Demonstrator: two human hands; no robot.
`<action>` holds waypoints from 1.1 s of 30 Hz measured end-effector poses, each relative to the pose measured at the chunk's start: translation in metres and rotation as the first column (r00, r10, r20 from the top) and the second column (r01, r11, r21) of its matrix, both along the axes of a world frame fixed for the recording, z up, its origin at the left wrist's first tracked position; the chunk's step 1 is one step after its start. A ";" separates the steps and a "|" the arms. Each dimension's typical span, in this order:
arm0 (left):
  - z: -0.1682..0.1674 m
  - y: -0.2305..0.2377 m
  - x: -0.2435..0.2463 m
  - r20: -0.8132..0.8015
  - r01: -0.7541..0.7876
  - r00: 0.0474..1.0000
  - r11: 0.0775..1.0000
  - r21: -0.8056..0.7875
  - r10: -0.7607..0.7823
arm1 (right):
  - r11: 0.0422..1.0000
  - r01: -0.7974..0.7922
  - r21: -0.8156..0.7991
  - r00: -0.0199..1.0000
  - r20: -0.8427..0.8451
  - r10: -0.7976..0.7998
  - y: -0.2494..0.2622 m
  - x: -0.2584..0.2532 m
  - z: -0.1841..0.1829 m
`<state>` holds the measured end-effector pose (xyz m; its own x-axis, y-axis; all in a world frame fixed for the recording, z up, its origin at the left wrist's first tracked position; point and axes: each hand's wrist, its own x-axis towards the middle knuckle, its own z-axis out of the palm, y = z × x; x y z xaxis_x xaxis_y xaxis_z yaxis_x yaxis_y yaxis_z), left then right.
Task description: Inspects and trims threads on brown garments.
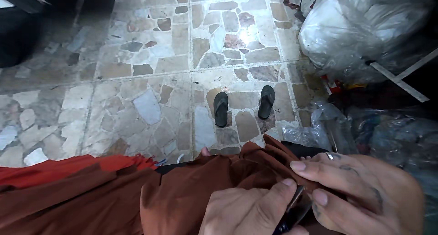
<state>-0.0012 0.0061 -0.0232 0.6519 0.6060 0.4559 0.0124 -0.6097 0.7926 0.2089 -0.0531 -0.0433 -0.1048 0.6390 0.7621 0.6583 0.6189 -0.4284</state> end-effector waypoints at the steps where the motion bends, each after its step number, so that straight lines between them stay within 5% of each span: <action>1: 0.000 0.000 0.001 0.004 -0.002 1.000 1.000 -0.002 0.002 | 1.000 -0.010 0.000 1.000 -0.010 0.010 0.001 0.000 0.000; 6: -0.004 -0.003 0.004 0.053 -0.030 0.998 0.999 -0.014 0.031 | 0.999 -0.034 -0.001 0.999 0.003 0.034 0.002 0.000 0.002; 11: -0.007 -0.004 0.008 0.023 -0.156 0.988 0.978 0.137 0.154 | 0.995 -0.090 -0.052 0.995 -0.047 0.087 0.004 0.002 0.004; 16: -0.006 -0.002 0.006 0.104 -0.008 0.994 0.996 -0.085 0.017 | 0.971 -0.218 -0.094 0.970 -0.134 0.205 0.008 0.005 0.010; 21: -0.012 0.001 0.002 0.162 -0.101 0.981 0.994 -0.041 0.106 | 0.924 -0.359 -0.132 0.924 -0.189 0.332 0.014 0.004 0.000; 27: -0.007 0.016 0.000 0.193 -0.097 0.971 0.972 -0.214 0.139 | 0.947 -0.295 -0.129 0.948 -0.166 0.272 0.015 0.009 0.000; 33: -0.023 0.022 0.006 0.200 0.032 0.980 0.979 -0.202 0.009 | 0.934 -0.325 -0.151 0.937 -0.187 0.296 0.014 0.005 -0.002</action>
<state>0.0045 0.0277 -0.0458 0.5681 0.6924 0.4448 -0.1639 -0.4345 0.8856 0.2142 -0.0388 -0.0452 -0.2064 0.7199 0.6627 0.3598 0.6857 -0.6328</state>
